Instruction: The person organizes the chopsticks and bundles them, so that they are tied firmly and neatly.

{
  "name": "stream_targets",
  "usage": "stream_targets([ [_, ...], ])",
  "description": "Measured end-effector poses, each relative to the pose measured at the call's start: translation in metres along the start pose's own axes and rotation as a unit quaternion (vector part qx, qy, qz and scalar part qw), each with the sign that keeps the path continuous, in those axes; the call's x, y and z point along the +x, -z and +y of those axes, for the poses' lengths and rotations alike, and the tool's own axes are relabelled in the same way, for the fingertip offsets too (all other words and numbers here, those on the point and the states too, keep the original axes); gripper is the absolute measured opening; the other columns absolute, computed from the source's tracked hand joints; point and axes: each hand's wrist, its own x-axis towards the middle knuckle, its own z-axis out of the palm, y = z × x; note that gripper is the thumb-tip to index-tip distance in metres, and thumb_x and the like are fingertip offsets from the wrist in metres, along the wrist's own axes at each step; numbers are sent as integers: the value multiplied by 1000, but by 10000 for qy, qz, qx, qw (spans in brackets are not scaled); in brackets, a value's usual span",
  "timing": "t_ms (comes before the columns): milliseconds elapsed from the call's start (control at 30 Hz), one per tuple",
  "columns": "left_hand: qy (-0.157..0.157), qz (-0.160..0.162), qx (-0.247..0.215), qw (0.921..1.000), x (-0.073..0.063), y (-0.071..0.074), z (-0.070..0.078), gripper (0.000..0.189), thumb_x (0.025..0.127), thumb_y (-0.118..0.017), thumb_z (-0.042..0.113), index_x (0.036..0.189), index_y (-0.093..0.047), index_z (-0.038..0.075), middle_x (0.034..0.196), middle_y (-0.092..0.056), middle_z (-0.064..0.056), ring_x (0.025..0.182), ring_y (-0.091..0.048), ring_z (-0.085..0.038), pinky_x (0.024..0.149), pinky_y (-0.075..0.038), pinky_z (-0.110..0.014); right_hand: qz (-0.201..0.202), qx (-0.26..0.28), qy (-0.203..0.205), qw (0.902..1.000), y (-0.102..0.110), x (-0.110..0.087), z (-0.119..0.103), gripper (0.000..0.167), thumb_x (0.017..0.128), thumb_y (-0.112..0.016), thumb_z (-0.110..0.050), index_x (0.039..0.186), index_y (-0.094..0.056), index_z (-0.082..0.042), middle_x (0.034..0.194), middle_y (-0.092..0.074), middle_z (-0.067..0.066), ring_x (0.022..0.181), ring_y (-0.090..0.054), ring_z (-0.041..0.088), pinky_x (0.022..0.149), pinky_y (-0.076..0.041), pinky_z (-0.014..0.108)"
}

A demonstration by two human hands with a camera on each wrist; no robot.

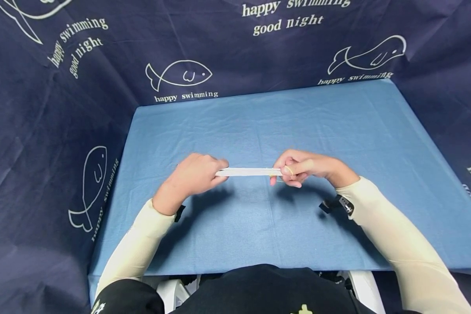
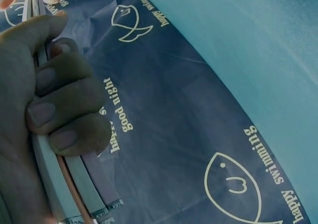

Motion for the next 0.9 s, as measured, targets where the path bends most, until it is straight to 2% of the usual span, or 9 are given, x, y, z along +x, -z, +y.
stream_targets([
  [100, -166, 47, -98, 9998, 0, 0, 2, 24, 97, -61, 22, 75, -52, 18, 61, -38, 9, 53, -36, -13, 50, -27, -28, -155, 126, -90, 9998, 1, 4, 1, 42, 107, -53, -34, 107, -75, 1, 56, -38, 18, 45, -22, 26, 38, -12, 37],
  [167, -279, 151, -138, 9994, -1, -1, 3, 25, 97, -61, 22, 74, -51, 19, 61, -37, 9, 52, -34, -12, 49, -25, -27, -84, 206, -147, 9996, 0, 8, 1, 45, 107, -51, -34, 92, -71, 3, 55, -32, 13, 46, -18, 24, 38, -11, 35],
  [267, -380, 325, -144, 9986, -1, -1, 4, 26, 96, -61, 21, 73, -49, 19, 61, -36, 9, 51, -32, -12, 49, -22, -27, 262, 337, -267, 9987, -6, 15, 0, 42, 105, -47, -26, 77, -56, 3, 55, -28, 3, 47, -13, 20, 40, -9, 32],
  [367, -465, 458, -94, 9978, 0, 0, 5, 27, 96, -61, 21, 72, -48, 20, 60, -35, 10, 51, -31, -12, 48, -21, -27, 496, 296, -201, 9981, -12, 23, 1, 31, 99, -41, -14, 74, -47, 3, 57, -38, -8, 47, -17, 20, 40, -10, 33],
  [467, -555, 538, -44, 9970, 1, 1, 6, 28, 97, -61, 22, 72, -48, 20, 59, -36, 9, 49, -33, -13, 48, -23, -29, 412, 341, 17, 9986, -17, 30, 2, 26, 90, -37, -11, 76, -47, 8, 59, -46, -7, 45, -23, 22, 39, -12, 38],
  [533, -563, 570, -24, 9968, 2, 2, 6, 27, 97, -62, 23, 73, -50, 20, 59, -38, 9, 49, -35, -13, 48, -25, -29, 266, 614, 163, 9976, -19, 34, 3, 25, 87, -36, -11, 79, -45, 10, 57, -42, -2, 45, -23, 23, 40, -11, 42],
  [600, -520, 582, -34, 9969, 2, 3, 6, 26, 98, -62, 23, 74, -51, 19, 60, -40, 8, 49, -37, -13, 48, -27, -29, 219, 915, 292, 9951, -21, 36, 2, 22, 86, -37, -13, 82, -46, 7, 58, -37, 4, 46, -20, 23, 41, -11, 41],
  [800, -352, 659, -153, 9971, 0, 6, 5, 24, 99, -61, 22, 77, -53, 18, 62, -42, 6, 52, -40, -13, 49, -33, -31, 612, 1619, 782, 9818, -21, 35, 3, 25, 86, -30, -12, 101, -48, -5, 66, -45, -1, 50, -17, 23, 44, -11, 36],
  [900, -127, 875, -167, 9959, -1, 8, 2, 24, 100, -61, 23, 78, -53, 17, 62, -43, 5, 53, -42, -15, 49, -37, -34, 702, 1930, 1214, 9711, -21, 33, 5, 31, 88, -24, -7, 106, -49, -6, 68, -34, 2, 53, -15, 22, 46, -10, 35],
])
